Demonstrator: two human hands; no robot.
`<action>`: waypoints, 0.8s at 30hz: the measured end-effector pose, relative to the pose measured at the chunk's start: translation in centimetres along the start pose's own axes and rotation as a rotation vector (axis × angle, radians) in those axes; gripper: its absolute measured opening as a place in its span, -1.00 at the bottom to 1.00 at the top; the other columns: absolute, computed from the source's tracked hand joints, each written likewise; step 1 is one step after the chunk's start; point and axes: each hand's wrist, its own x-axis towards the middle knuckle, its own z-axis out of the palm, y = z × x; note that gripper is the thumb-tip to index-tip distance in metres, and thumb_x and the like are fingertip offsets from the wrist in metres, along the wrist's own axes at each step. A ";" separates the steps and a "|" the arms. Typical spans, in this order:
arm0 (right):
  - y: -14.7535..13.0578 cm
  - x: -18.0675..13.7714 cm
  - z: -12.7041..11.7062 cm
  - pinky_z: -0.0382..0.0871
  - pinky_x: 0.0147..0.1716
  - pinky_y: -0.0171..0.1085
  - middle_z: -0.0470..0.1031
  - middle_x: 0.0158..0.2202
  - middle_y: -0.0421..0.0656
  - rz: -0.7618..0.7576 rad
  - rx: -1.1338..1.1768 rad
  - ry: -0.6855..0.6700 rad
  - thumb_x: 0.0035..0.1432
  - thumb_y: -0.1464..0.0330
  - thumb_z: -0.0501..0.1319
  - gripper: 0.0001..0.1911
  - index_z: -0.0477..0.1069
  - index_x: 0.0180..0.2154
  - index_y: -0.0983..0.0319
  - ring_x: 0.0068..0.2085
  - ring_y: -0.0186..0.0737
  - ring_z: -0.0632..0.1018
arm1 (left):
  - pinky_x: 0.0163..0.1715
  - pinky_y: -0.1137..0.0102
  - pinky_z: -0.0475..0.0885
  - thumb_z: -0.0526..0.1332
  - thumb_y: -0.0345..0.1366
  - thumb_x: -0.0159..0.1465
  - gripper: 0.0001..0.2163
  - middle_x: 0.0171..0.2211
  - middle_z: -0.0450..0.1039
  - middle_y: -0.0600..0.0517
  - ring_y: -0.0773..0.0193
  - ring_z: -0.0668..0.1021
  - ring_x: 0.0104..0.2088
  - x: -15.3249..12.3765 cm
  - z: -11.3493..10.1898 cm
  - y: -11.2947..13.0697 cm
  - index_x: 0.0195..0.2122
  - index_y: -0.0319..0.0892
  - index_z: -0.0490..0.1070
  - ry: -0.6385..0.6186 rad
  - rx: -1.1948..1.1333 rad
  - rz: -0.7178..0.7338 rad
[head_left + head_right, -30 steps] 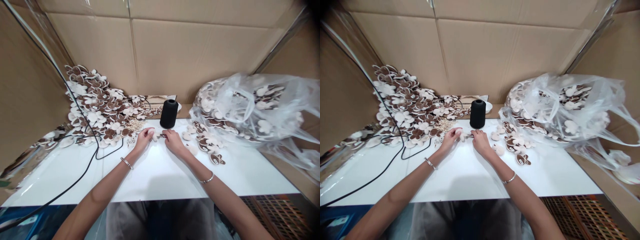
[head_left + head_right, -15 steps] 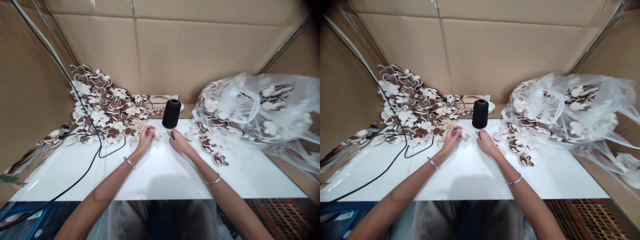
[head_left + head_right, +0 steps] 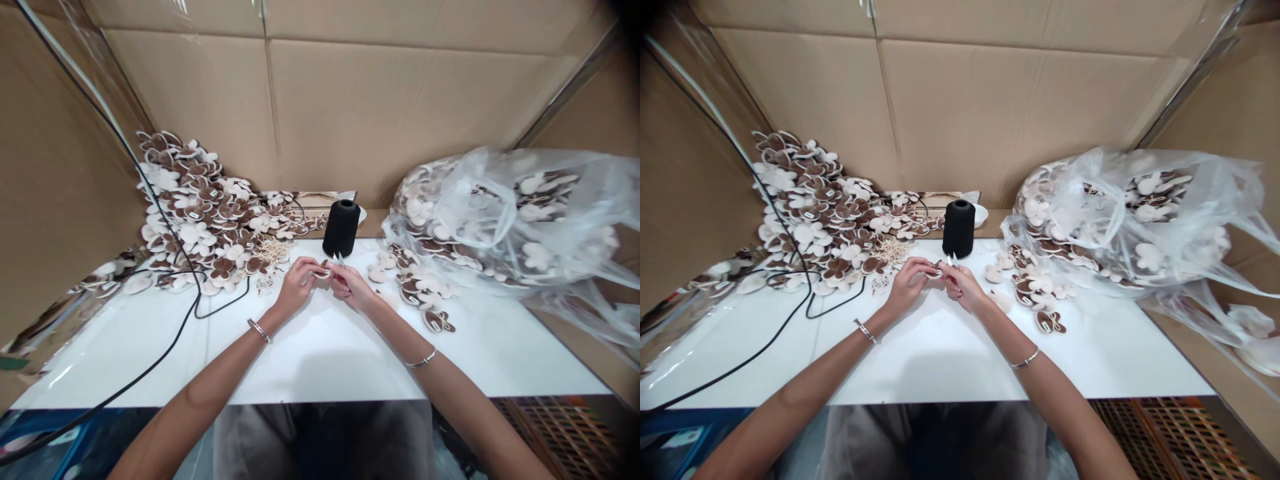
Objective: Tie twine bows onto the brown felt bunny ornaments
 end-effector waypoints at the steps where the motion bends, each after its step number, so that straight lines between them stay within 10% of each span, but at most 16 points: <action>1: 0.1 0.0 0.0 -0.26 -0.73 -0.43 0.02 -0.75 -0.45 -0.011 -0.001 -0.014 0.00 0.17 0.36 -0.67 0.31 -0.43 0.25 -0.72 -0.56 -0.06 | -0.02 0.23 0.39 0.12 -0.49 0.28 -0.80 -0.17 0.40 -0.04 0.19 0.47 -0.09 0.0 0.0 0.2 -0.22 -0.12 0.50 -0.027 0.015 0.040; 6: 0.3 0.1 0.0 -0.21 -0.73 -0.45 0.04 -0.73 -0.46 -0.111 -0.017 0.057 -0.09 0.26 0.43 -0.66 0.29 -0.44 0.23 -0.71 -0.57 -0.02 | -0.02 0.22 0.37 0.10 -0.51 0.25 -0.79 -0.15 0.39 -0.05 0.18 0.45 -0.06 0.1 0.2 0.8 -0.17 -0.14 0.42 0.022 -0.022 -0.001; 14: 0.6 0.3 0.2 -0.17 -0.71 -0.41 0.22 -0.65 -0.38 -0.172 -0.184 0.094 -0.13 0.18 0.44 -0.58 0.44 -0.27 0.28 -0.69 -0.55 0.06 | -0.33 0.43 0.38 0.27 -0.17 0.22 -0.72 -0.30 0.43 0.06 0.33 0.50 -0.35 -0.2 0.8 -0.1 -0.12 -0.12 0.26 0.088 -0.580 -0.608; 24: 0.7 0.3 -0.3 0.18 -0.52 -0.36 0.43 -0.43 -0.20 -0.361 -0.515 0.164 -0.02 0.14 0.36 -0.62 0.47 -0.26 0.29 -0.50 -0.39 0.33 | -0.35 0.46 0.43 0.41 -0.19 0.08 -0.67 -0.36 0.47 0.07 0.34 0.54 -0.37 -0.1 0.7 0.1 -0.22 -0.17 0.35 0.072 -0.737 -0.671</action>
